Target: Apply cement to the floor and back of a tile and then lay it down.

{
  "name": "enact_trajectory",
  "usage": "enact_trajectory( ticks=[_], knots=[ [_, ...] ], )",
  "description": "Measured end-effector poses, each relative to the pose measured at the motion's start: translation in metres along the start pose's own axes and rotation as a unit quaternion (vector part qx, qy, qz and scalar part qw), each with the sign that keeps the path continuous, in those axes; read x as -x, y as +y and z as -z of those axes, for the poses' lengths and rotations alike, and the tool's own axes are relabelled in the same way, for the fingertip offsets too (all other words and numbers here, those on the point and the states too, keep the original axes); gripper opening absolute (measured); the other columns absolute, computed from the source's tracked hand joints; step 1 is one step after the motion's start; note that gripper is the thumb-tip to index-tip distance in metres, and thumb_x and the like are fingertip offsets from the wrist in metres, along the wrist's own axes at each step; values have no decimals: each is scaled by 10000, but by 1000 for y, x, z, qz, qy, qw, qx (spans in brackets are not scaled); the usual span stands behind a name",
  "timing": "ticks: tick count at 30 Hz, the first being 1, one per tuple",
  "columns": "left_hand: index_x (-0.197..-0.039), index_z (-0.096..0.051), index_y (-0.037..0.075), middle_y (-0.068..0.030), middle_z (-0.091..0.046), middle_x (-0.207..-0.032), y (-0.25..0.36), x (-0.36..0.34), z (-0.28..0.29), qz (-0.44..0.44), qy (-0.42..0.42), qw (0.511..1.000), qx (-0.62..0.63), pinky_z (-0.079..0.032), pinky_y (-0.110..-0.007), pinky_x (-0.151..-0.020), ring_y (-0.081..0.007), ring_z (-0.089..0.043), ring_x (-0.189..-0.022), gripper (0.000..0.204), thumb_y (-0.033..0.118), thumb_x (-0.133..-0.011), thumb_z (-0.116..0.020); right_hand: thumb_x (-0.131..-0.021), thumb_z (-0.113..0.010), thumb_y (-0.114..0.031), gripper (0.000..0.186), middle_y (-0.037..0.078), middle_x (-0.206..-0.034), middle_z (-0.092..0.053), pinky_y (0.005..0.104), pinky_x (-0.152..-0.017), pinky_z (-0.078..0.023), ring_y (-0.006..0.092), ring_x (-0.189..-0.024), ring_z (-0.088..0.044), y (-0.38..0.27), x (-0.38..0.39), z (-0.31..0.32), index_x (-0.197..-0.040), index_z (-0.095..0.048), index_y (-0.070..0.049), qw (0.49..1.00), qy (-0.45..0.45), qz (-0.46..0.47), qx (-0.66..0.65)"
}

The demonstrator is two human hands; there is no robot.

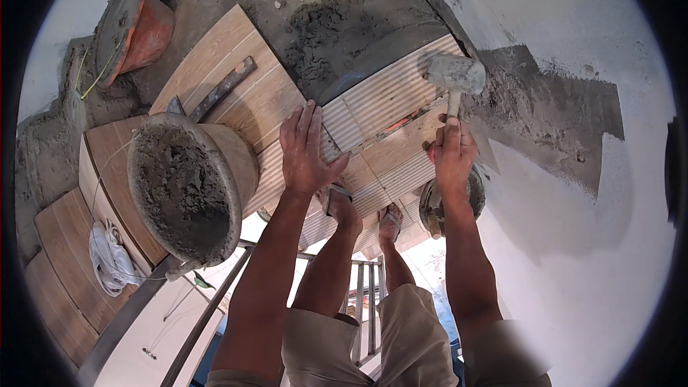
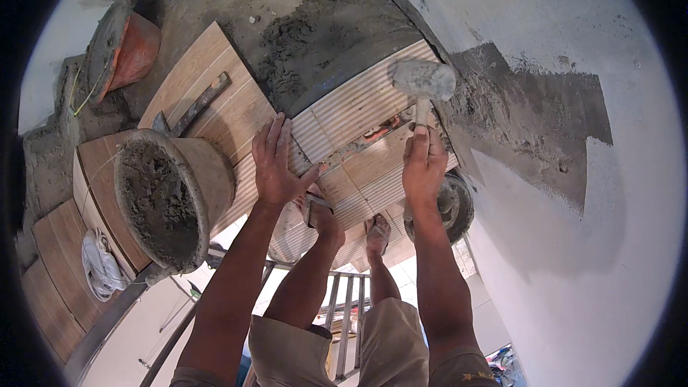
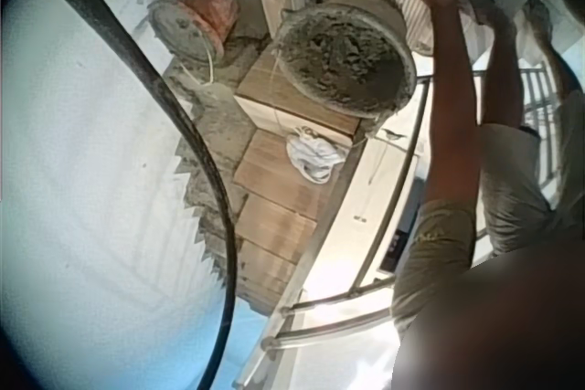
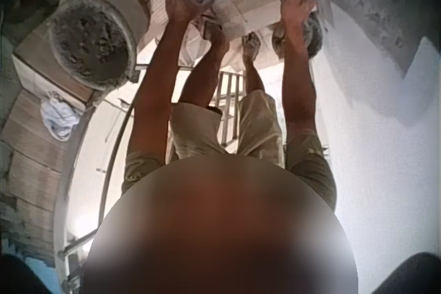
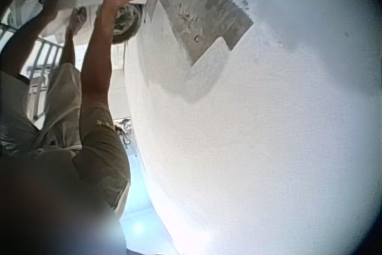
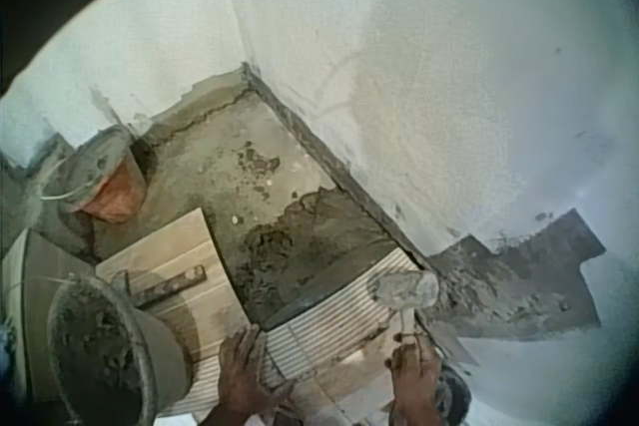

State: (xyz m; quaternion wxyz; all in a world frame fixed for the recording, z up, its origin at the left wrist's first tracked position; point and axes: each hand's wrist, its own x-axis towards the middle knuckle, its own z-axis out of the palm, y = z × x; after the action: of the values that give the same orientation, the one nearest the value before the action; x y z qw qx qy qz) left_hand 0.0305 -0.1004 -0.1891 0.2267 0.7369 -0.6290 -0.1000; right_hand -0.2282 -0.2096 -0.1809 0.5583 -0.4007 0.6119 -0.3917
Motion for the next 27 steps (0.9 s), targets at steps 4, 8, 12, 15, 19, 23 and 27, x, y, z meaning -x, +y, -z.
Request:
enact_trajectory(
  ticks=[4, 8, 12, 15, 19, 23, 27],
  knots=[
    [-1517, -426, 30, -165, -409, -1593, -1, 2, 1, 8, -9, 1000, -3, -245, -600, -1208, -397, -383, -1438, 1051, 326, -616, -878, -1091, -484, -356, 362, -29, -673, -465, 262, -430, -304, 79, -476, -383, 0, -7, -11, -1110, -641, -31, 993, -12, -104, -62],
    [-1517, -422, 33, -167, -399, -1598, -2, 1, 0, 9, -13, 1000, 3, -236, -602, -1211, -396, -377, -1446, 1053, 331, -620, -883, -1088, -482, -349, 352, -16, -664, -483, 263, -423, -298, 87, -462, -393, -8, -8, -12, -1096, -638, -34, 986, -13, -130, -98],
    [-1515, -422, 33, -169, -395, -1600, -1, 3, 0, 13, -12, 1000, 10, -235, -605, -1210, -395, -372, -1451, 1055, 324, -617, -892, -1086, -480, -358, 359, -24, -676, -489, 262, -419, -290, 84, -466, -385, -9, -4, -8, -1099, -636, -35, 985, -9, -138, -105],
    [-1515, -421, 32, -166, -391, -1603, -3, 1, 0, 11, -8, 1000, 9, -234, -608, -1211, -396, -366, -1455, 1056, 322, -617, -896, -1086, -477, -371, 365, -29, -676, -493, 261, -418, -290, 81, -468, -384, -9, 4, -11, -1109, -631, -41, 983, -6, -137, -123],
    [-1516, -420, 29, -164, -384, -1606, 1, 1, 1, 16, -18, 1000, 12, -230, -612, -1212, -403, -355, -1462, 1055, 326, -623, -897, -1085, -475, -385, 368, -31, -673, -492, 262, -418, -296, 81, -478, -390, -2, -1, -18, -1123, -625, -52, 979, -1, -151, -134],
    [-1529, -396, 25, -164, -374, -1611, 1, 1, 1, 19, -24, 1000, 4, -228, -608, -1214, -408, -351, -1464, 1080, 326, -622, -900, -1085, -471, -390, 374, -29, -674, -490, 266, -420, -304, 83, -480, -394, 0, -1, -19, -1116, -625, -50, 982, 12, -153, -109],
    [-1544, -355, 18, -202, -361, -1599, 2, 2, 1, 53, -11, 998, 21, -229, -597, -1216, -421, -350, -1455, 1130, 323, -606, -907, -1085, -468, -397, 384, -27, -668, -485, 268, -421, -307, 86, -476, -397, -5, -1, -17, -1117, -625, -49, 982, -10, -151, -115]
  ],
)
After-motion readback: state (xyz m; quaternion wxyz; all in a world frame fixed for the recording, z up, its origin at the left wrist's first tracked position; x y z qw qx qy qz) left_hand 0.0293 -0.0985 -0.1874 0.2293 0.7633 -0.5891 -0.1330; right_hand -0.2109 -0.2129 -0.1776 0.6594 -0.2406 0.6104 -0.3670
